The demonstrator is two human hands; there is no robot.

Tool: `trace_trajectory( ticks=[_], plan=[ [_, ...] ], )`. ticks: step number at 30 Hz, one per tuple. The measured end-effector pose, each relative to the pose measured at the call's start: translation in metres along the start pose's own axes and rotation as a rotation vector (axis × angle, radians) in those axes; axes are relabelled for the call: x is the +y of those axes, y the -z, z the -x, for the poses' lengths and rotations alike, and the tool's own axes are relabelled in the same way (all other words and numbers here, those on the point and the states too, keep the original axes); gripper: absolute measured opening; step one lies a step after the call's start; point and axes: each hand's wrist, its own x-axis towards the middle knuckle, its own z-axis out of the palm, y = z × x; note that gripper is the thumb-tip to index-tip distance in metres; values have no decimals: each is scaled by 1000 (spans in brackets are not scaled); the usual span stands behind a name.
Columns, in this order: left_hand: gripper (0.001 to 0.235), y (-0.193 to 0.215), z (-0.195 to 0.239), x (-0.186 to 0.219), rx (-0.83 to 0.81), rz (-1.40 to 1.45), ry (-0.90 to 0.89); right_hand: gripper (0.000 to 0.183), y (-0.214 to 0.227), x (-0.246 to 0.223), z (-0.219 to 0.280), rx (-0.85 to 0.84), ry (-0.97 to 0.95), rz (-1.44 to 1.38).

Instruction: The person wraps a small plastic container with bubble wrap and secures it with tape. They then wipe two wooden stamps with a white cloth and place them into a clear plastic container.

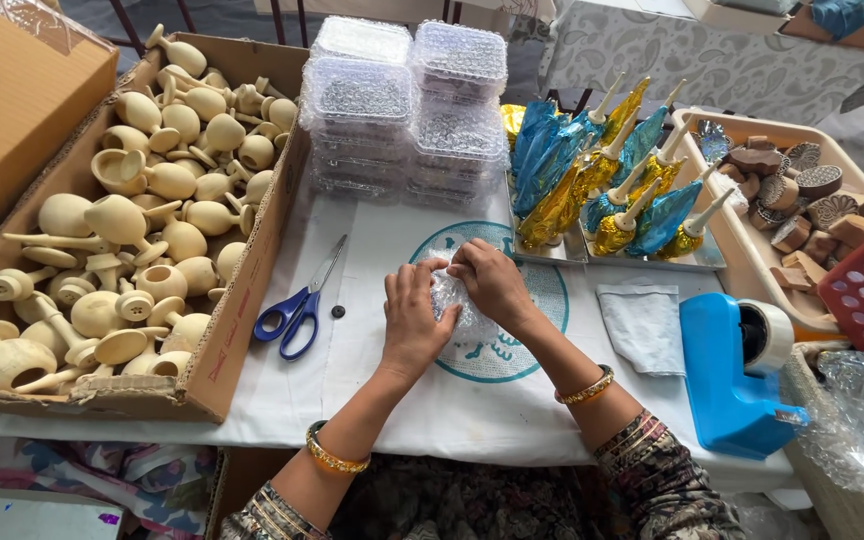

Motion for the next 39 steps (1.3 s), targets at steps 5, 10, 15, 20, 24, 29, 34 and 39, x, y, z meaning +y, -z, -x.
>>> trace_trajectory(
  ticks=[5,10,15,20,24,29,34,39],
  plan=[
    [52,0,-1,0,-36,-79,52,13,-1,0,-6,-95,-28,119],
    [43,0,0,-5,-69,-121,66,33,8,-14,-15,-95,-150,71],
    [40,-2,4,-7,58,-496,-196,28,13,-9,-17,-124,-206,-4],
    [36,2,1,-1,-36,-597,-163,23,7,49,-10,-61,-170,-500],
    [37,3,-1,3,-81,-604,-161,41,32,35,-7,-165,-165,-396],
    [38,2,-5,-1,-104,-587,-162,51,15,36,-10,-233,-228,-167],
    [38,4,-4,7,-84,-612,-183,38,4,36,1,-95,-161,-140],
    [36,6,-6,0,-98,-624,-199,16,32,11,2,116,-146,-153]
  ],
)
